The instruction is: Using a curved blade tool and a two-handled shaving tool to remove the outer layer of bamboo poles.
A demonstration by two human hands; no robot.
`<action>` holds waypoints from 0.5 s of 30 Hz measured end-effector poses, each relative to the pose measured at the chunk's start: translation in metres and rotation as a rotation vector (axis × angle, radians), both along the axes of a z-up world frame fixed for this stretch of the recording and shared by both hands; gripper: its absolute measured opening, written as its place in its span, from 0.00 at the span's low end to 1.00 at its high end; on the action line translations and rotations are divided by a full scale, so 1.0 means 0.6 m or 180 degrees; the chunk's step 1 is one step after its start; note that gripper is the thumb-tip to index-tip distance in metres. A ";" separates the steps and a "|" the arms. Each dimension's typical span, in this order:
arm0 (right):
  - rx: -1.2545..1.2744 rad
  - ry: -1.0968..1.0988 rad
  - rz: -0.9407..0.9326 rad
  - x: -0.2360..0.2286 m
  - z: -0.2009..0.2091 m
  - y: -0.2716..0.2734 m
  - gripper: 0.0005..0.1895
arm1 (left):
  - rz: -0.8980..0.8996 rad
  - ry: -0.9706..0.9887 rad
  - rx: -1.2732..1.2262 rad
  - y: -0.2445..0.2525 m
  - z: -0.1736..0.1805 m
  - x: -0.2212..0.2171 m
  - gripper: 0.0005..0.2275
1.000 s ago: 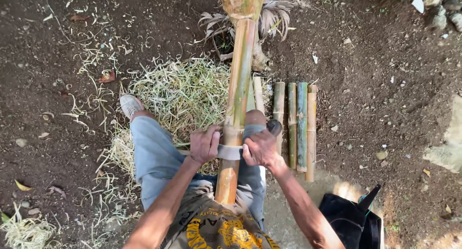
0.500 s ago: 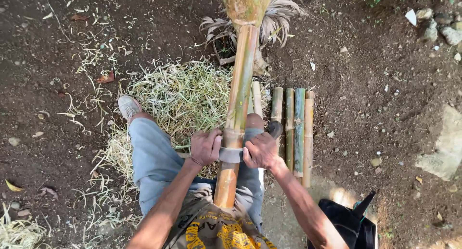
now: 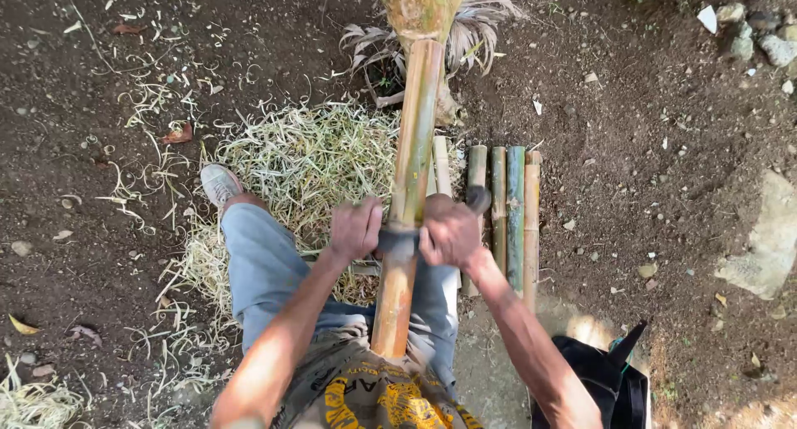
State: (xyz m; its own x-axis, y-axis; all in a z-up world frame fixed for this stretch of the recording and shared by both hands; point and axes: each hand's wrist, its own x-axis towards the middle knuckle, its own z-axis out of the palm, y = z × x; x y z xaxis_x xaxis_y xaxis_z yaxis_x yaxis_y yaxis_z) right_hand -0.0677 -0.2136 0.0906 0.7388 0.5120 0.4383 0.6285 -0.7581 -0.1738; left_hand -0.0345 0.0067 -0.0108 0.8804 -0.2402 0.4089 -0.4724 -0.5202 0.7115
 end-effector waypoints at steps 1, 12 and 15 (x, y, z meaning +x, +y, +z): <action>0.0017 -0.0168 0.0148 -0.011 -0.002 0.002 0.08 | -0.0030 0.0078 -0.0083 0.002 -0.013 -0.014 0.09; -0.0468 -0.0201 -0.0026 0.111 -0.006 -0.034 0.12 | 0.0059 0.0023 -0.0094 -0.026 -0.005 0.112 0.12; -0.0349 -0.0116 -0.0011 0.077 -0.022 -0.033 0.14 | -0.0057 0.0105 -0.0111 -0.016 -0.003 0.071 0.12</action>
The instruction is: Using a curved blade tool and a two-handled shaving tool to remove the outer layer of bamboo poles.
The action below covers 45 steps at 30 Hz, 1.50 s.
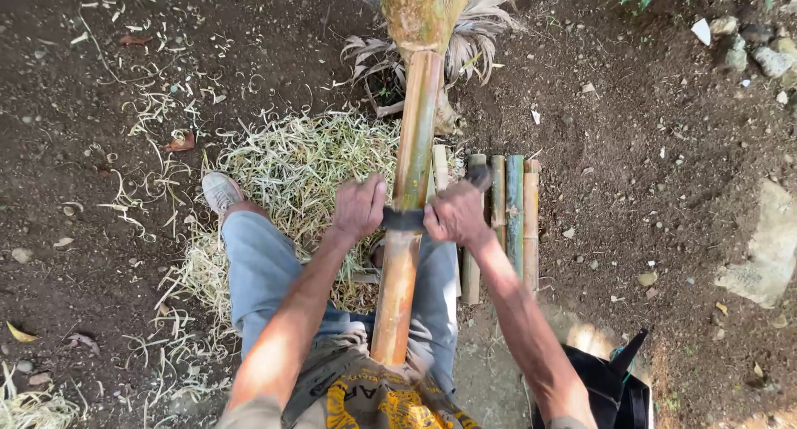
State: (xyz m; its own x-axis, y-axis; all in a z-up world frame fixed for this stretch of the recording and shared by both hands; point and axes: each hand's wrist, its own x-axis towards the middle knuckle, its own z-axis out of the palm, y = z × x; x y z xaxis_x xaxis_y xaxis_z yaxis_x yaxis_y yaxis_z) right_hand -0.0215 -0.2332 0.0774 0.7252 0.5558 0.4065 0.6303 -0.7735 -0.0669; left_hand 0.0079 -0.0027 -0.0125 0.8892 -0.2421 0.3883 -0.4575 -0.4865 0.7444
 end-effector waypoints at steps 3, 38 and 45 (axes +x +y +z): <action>0.0043 0.0609 -0.0115 -0.052 -0.016 0.007 0.12 | -0.0070 0.0048 -0.0049 0.007 -0.019 -0.057 0.11; 0.0815 -0.0153 -0.1459 0.018 -0.024 -0.035 0.20 | 0.0075 -0.0830 -0.0144 0.008 0.150 0.008 0.20; 0.2979 0.0511 -0.2394 -0.147 -0.094 -0.037 0.25 | -0.0405 0.0892 -0.0559 -0.020 0.077 -0.047 0.20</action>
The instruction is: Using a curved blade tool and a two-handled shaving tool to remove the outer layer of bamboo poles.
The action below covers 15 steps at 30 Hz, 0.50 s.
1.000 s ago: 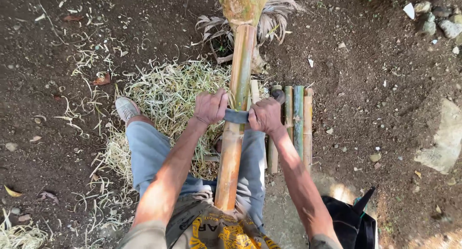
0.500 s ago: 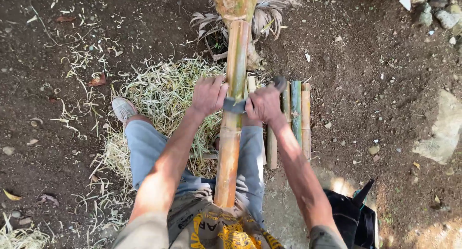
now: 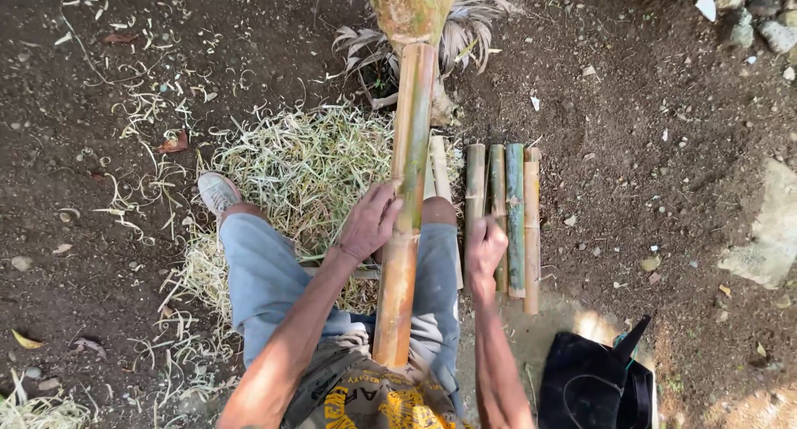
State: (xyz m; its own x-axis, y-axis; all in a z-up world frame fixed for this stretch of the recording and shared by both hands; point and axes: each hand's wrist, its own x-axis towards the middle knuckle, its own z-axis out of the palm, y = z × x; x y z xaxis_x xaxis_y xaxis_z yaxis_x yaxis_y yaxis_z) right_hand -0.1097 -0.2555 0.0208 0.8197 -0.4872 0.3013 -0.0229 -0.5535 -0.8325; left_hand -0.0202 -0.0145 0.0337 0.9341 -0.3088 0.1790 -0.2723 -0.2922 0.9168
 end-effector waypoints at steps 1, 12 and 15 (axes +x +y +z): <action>-0.0240 0.0139 -0.0133 -0.027 0.000 0.004 0.24 | -0.0027 -0.0253 -0.0047 -0.007 -0.012 0.011 0.15; 0.0303 0.0512 -0.0958 -0.230 -0.138 0.001 0.20 | 0.1302 0.0987 -0.1077 -0.008 -0.011 0.116 0.09; 0.0863 0.0277 -0.0924 -0.244 -0.153 0.002 0.21 | 0.0845 0.1463 -0.1096 0.029 -0.048 0.047 0.26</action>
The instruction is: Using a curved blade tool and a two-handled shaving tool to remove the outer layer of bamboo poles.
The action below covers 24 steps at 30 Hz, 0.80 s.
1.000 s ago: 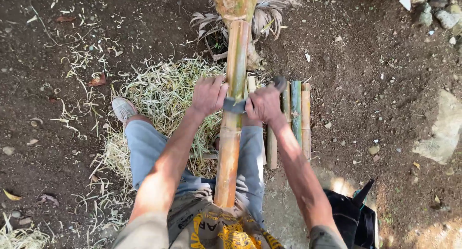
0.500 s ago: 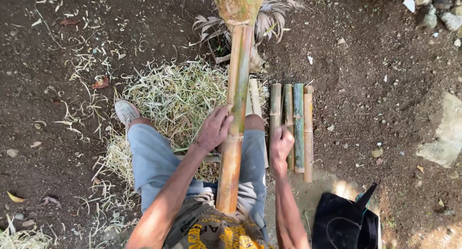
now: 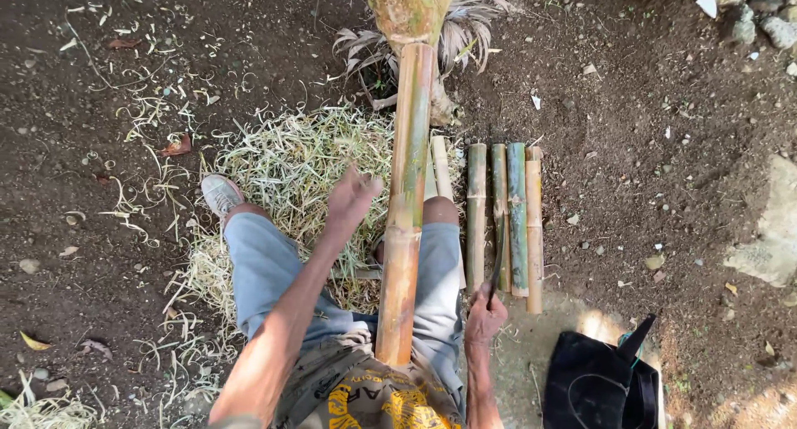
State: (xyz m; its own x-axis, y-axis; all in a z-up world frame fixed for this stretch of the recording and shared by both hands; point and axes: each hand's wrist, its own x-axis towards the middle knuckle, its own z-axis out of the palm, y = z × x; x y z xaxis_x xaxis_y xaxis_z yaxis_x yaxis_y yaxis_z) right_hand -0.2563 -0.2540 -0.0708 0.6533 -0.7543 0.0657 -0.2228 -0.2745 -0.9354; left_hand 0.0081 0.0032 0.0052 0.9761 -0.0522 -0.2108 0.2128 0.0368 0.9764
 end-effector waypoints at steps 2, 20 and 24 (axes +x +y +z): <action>0.0566 -0.0070 -0.0300 0.004 0.019 0.011 0.22 | -0.1477 0.0735 -0.0320 0.023 -0.069 -0.073 0.40; 0.0370 -0.0215 0.0050 0.049 0.121 0.000 0.23 | -0.0611 -0.0012 0.1330 -0.034 0.108 -0.188 0.43; 0.0602 -0.0350 0.0352 0.091 0.197 0.020 0.28 | -0.0692 -0.0118 0.1210 -0.028 0.088 -0.191 0.41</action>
State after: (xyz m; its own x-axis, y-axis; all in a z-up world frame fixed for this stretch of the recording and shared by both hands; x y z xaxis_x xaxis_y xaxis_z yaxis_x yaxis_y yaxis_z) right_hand -0.2015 -0.2423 0.0477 0.7293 -0.6842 0.0052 -0.0952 -0.1091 -0.9895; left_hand -0.1062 -0.0137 0.0582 0.9583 -0.1826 -0.2196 0.1404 -0.3685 0.9190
